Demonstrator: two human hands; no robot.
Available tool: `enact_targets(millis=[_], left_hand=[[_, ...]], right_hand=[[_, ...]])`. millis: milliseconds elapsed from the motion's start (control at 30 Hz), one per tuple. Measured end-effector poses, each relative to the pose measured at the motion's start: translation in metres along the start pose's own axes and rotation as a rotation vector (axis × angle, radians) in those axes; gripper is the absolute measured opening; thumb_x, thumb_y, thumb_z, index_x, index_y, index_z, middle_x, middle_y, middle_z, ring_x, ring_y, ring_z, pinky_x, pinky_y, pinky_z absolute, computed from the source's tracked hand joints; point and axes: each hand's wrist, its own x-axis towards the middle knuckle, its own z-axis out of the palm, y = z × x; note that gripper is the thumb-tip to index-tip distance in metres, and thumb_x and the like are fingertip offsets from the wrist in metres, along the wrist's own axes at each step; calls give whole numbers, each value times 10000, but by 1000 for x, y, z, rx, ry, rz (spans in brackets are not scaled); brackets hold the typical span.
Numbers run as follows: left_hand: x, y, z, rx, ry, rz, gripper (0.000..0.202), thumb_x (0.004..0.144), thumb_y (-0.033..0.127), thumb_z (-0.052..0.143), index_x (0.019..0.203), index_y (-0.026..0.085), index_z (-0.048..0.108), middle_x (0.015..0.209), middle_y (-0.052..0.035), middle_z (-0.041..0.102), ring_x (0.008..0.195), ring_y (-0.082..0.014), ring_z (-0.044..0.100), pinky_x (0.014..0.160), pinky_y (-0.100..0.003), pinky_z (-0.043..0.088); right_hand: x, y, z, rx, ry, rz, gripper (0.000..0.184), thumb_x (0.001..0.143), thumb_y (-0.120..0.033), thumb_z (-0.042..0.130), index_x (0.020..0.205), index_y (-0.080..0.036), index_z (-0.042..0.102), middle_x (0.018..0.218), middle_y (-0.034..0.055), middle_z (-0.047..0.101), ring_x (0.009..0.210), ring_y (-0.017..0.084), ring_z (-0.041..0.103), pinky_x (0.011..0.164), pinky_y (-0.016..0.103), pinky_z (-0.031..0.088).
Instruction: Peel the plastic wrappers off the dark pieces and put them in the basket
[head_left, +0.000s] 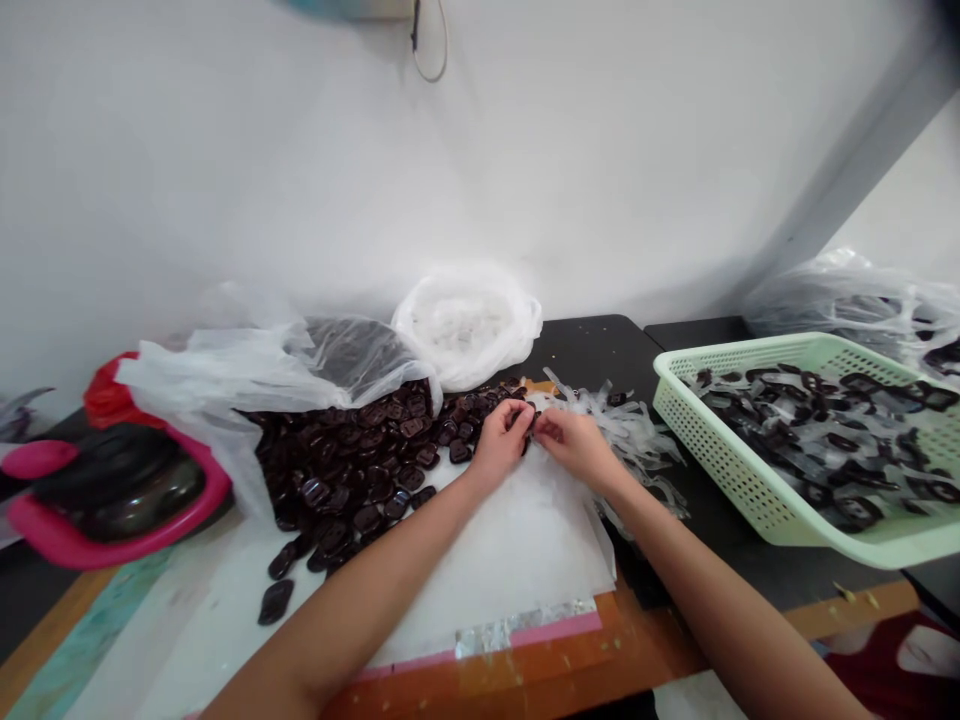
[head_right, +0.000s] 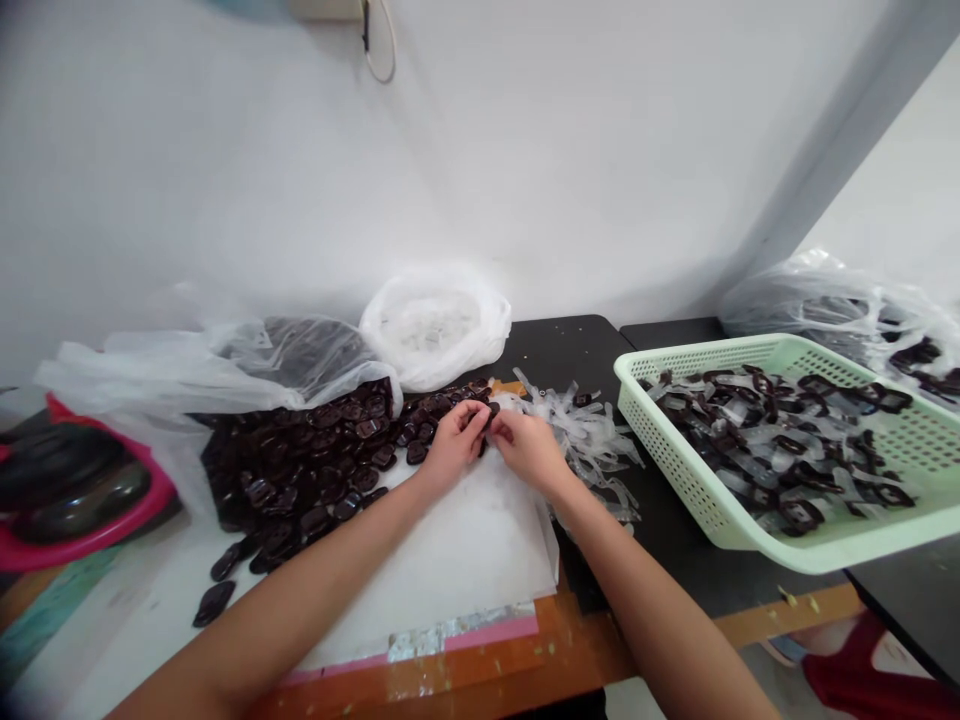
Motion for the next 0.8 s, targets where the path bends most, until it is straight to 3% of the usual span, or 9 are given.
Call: enact_targets(millis=[67, 167, 300, 400, 500, 600, 700, 800], left_hand=[[0, 1, 0, -58, 12, -28, 295, 757, 436, 642, 831, 176, 524, 454, 98, 382, 320, -35, 261, 340, -183, 176], [1, 0, -1, -66, 30, -28, 317, 760, 462, 633, 832, 171, 532, 431, 104, 358, 297, -32, 261, 325, -178, 174], [1, -1, -4, -43, 20, 18, 386, 800, 511, 565, 938, 152, 589, 443, 87, 385, 305, -36, 294, 330, -178, 204], [1, -1, -5, -41, -14, 24, 428, 825, 523, 523, 1014, 147, 599, 417, 88, 365, 305, -39, 278, 336, -179, 202], [1, -3, -5, -61, -28, 19, 395, 820, 517, 536, 977, 158, 589, 405, 96, 341, 293, -38, 264, 327, -179, 180], [3, -4, -6, -87, -5, 26, 370, 810, 511, 553, 937, 164, 576, 447, 90, 374, 290, -29, 276, 324, -176, 185], [4, -5, -7, -121, 19, 3, 396, 812, 514, 545, 978, 156, 583, 538, 68, 437, 303, -13, 290, 329, -173, 200], [4, -4, -7, -160, -8, -28, 411, 818, 486, 545, 1069, 161, 567, 604, 57, 461, 308, -7, 304, 327, -175, 200]], right_hand=[[0, 0, 3, 48, 33, 26, 25, 763, -212, 573, 785, -217, 584, 726, 17, 626, 647, 174, 565, 610, 290, 412], [-1, 1, 5, -63, 27, -18, 196, 669, -241, 690, 837, -213, 593, 814, 36, 618, 717, 198, 559, 631, 301, 407], [-1, 4, 8, -234, -11, -74, 78, 743, -139, 575, 719, -208, 604, 746, 44, 606, 697, 198, 546, 638, 307, 374], [-1, 6, 8, -246, 15, -32, 39, 762, -187, 585, 746, -220, 596, 710, 29, 602, 631, 181, 529, 598, 293, 354], [-3, 7, 9, -341, 28, -39, 112, 699, -205, 658, 793, -220, 600, 780, 53, 606, 687, 209, 540, 587, 292, 344], [-4, 9, 9, -377, 37, -38, 76, 739, -145, 580, 737, -217, 605, 759, 63, 615, 676, 206, 551, 600, 305, 355], [-1, 11, 6, -190, 86, 41, 91, 766, -157, 546, 730, -222, 598, 699, 42, 638, 636, 200, 570, 620, 322, 391], [3, 8, -2, 234, 85, 141, 62, 792, -232, 549, 842, -213, 581, 714, 32, 668, 704, 209, 621, 662, 322, 438]])
